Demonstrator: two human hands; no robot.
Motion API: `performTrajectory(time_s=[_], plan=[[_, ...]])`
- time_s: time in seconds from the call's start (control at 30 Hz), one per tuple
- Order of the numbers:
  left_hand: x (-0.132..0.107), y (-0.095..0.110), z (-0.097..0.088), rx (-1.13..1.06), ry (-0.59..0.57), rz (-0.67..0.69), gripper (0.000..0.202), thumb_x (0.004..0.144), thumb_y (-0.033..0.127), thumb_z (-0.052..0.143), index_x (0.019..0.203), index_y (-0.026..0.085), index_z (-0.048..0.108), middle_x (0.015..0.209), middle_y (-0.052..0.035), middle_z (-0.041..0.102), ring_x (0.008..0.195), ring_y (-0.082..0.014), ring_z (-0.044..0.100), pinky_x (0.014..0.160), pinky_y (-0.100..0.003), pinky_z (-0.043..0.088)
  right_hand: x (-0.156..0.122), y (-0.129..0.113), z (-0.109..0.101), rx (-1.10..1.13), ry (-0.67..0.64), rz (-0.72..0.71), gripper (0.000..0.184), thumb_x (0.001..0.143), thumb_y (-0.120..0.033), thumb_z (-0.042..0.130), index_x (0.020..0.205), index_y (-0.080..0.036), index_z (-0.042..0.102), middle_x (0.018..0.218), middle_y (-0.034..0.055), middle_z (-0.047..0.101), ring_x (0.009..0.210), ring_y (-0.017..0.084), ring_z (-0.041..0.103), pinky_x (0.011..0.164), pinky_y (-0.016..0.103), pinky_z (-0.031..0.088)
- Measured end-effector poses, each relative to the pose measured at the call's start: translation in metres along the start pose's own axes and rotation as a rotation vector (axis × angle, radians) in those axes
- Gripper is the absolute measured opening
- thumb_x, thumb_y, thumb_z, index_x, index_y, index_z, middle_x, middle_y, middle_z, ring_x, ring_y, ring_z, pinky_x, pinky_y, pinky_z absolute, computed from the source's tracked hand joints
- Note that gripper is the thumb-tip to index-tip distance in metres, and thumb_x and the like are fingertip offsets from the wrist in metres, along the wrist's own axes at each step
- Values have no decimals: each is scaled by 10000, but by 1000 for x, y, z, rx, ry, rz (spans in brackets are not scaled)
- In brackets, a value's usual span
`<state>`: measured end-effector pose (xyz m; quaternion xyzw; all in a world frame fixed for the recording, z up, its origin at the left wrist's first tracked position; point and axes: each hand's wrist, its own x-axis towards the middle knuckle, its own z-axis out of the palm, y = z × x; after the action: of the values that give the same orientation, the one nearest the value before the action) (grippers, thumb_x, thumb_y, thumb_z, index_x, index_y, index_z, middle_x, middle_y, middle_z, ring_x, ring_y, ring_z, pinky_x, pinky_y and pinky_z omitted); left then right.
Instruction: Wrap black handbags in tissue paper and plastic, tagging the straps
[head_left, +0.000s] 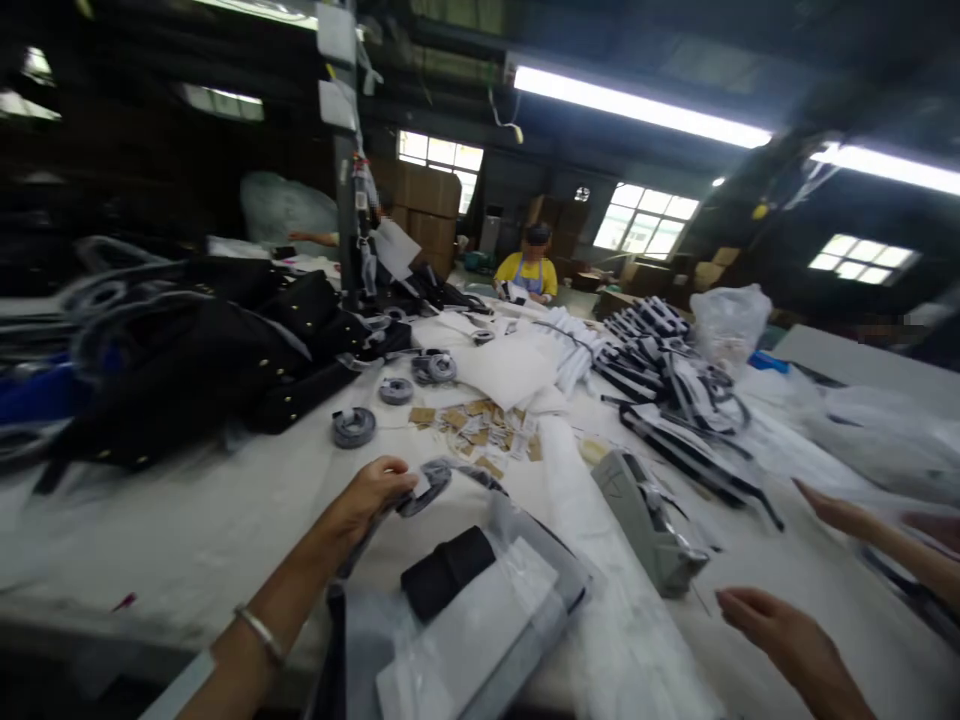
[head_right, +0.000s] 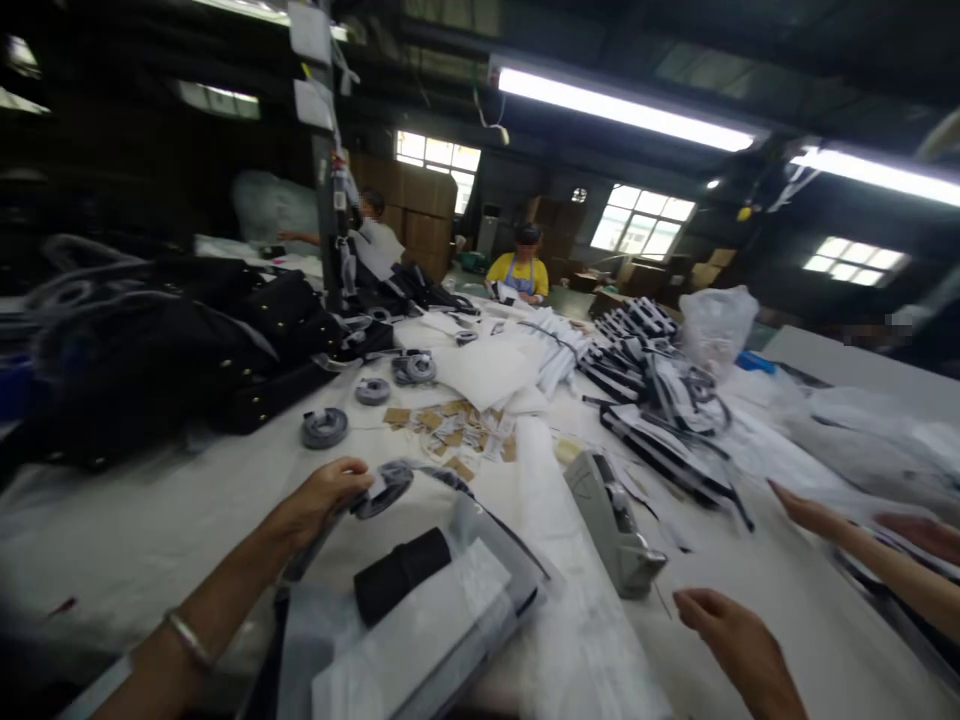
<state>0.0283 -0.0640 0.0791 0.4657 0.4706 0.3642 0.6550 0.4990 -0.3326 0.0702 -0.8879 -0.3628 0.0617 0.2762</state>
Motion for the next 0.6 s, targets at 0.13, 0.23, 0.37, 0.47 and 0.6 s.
performTrajectory(time_s=[0.13,0.23,0.37,0.47,0.6], plan=[[0,-8,2,-21,2,32,476,495,354,824,845,175,557,650,24,613,551,-124,552,533,-229,390,-17,-68,-6,245,-130,4,446,597,-657,708,790,-265,796,858,90,769,850,331,704,691,363,550],[-2,-12,5,-24,-16,72,471,508,350,819,838,180,529,656,36,598,557,-113,545,542,-224,390,-46,-155,18,468,-312,-163,428,658,-617,735,806,-217,773,825,79,750,827,275,686,741,326,542],[-7,-13,7,-19,-34,123,474,536,360,809,858,182,511,641,45,581,568,-112,536,544,-222,377,-83,-254,79,717,-636,-376,306,744,-489,732,718,-184,723,702,33,704,703,193,640,677,282,503],[-11,-12,7,-18,-32,148,464,555,358,804,862,182,506,638,50,571,562,-105,520,549,-226,376,-94,-293,123,796,-758,-374,237,726,-412,756,697,-182,704,664,12,693,649,169,622,642,273,480],[-14,-13,6,-34,-34,165,444,566,344,804,848,183,500,649,56,559,549,-92,502,546,-227,372,-87,-307,163,773,-771,-361,284,705,-445,774,642,-182,685,583,10,669,548,158,595,557,270,452]])
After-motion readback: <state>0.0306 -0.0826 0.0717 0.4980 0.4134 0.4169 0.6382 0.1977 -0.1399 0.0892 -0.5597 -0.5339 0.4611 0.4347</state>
